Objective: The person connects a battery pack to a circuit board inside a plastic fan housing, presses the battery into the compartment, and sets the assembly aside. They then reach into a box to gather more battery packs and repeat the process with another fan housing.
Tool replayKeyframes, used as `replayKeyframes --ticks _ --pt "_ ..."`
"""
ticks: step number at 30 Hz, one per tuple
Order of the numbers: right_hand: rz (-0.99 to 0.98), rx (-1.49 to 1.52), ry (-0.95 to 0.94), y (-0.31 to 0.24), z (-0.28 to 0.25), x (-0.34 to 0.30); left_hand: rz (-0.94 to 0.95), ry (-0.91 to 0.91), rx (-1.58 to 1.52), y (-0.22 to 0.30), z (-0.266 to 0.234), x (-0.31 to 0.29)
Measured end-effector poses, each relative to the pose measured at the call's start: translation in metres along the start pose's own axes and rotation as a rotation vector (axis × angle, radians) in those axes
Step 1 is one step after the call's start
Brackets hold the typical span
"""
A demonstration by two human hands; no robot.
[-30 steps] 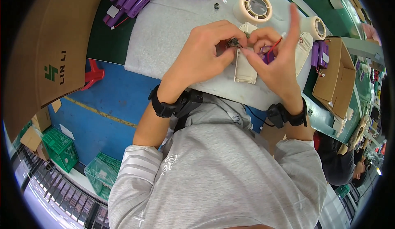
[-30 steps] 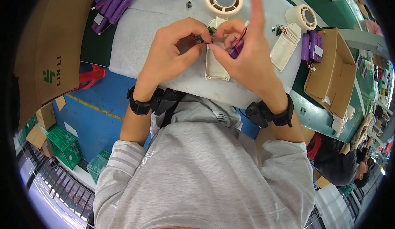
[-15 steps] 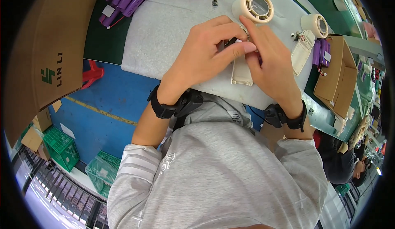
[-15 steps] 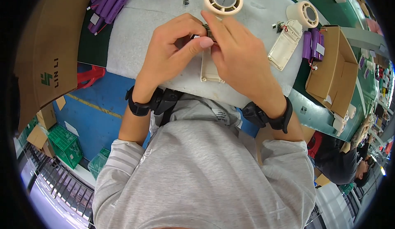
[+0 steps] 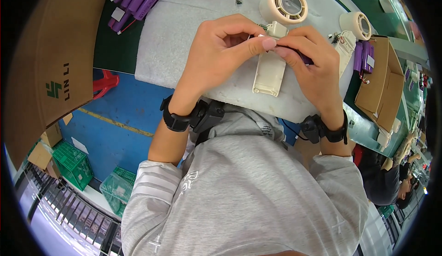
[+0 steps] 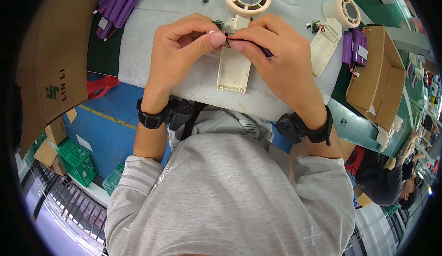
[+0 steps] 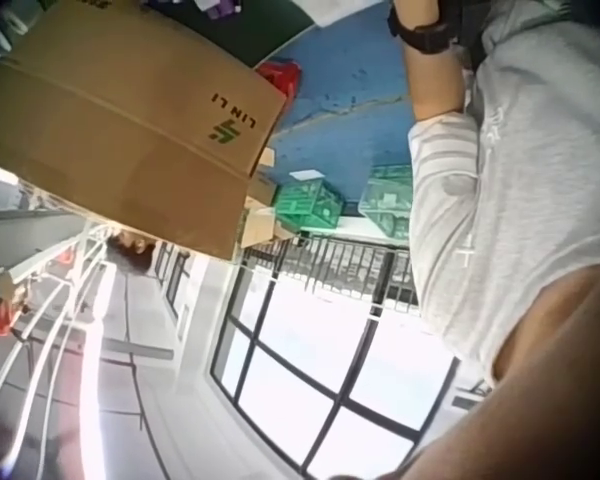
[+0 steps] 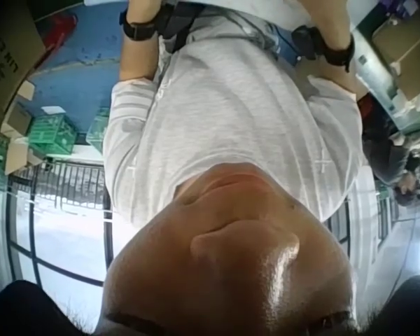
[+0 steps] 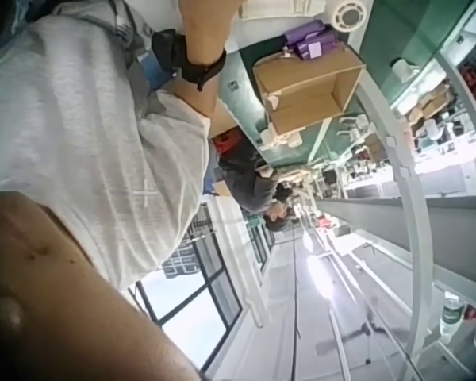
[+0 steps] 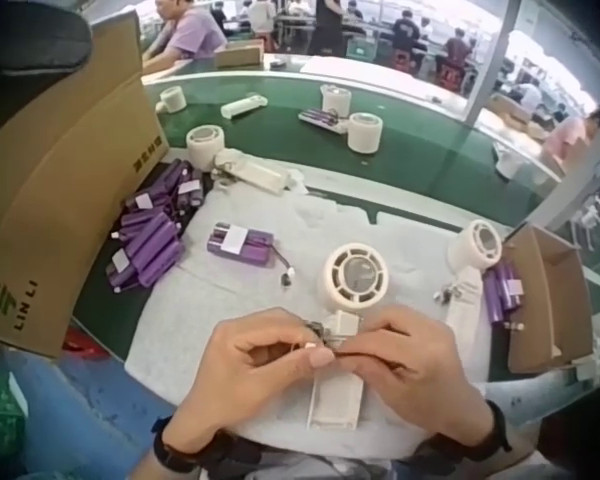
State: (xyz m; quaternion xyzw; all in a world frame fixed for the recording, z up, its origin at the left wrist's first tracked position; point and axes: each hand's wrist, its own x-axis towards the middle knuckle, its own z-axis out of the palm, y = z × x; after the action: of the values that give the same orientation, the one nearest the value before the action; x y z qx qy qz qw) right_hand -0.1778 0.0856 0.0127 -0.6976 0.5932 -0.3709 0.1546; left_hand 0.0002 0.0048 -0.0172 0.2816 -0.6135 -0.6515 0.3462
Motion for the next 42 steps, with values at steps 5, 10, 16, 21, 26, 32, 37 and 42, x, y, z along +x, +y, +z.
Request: replayKeyframes --ticks 5,10,16,21,26,32,37,42 --pt "0.067 0.072 -0.058 0.002 -0.002 -0.001 0.019 -0.049 -0.011 0.000 -0.004 0.000" --pt "0.073 0.104 -0.062 0.002 -0.001 0.000 0.006 -0.094 -0.053 0.002 -0.007 -0.002" --pt "0.048 0.091 -0.075 0.004 -0.003 0.000 -0.125 -0.166 -0.158 0.006 -0.016 -0.002" --pt "0.029 0.049 -0.090 0.006 -0.003 0.002 -0.126 -0.137 -0.162 0.003 -0.015 -0.001" --pt "0.045 0.064 -0.085 0.005 -0.002 0.003 -0.046 -0.089 -0.070 0.001 -0.013 0.000" --pt "0.074 0.051 -0.056 0.002 -0.004 0.000 -0.050 -0.068 0.027 0.006 -0.010 -0.003" --pt "0.024 0.012 -0.028 0.004 -0.001 -0.001 -0.068 -0.041 -0.012 0.003 -0.010 0.000" --pt "-0.013 0.041 -0.066 0.003 -0.001 -0.002 -0.131 -0.033 -0.098 0.004 -0.008 -0.003"
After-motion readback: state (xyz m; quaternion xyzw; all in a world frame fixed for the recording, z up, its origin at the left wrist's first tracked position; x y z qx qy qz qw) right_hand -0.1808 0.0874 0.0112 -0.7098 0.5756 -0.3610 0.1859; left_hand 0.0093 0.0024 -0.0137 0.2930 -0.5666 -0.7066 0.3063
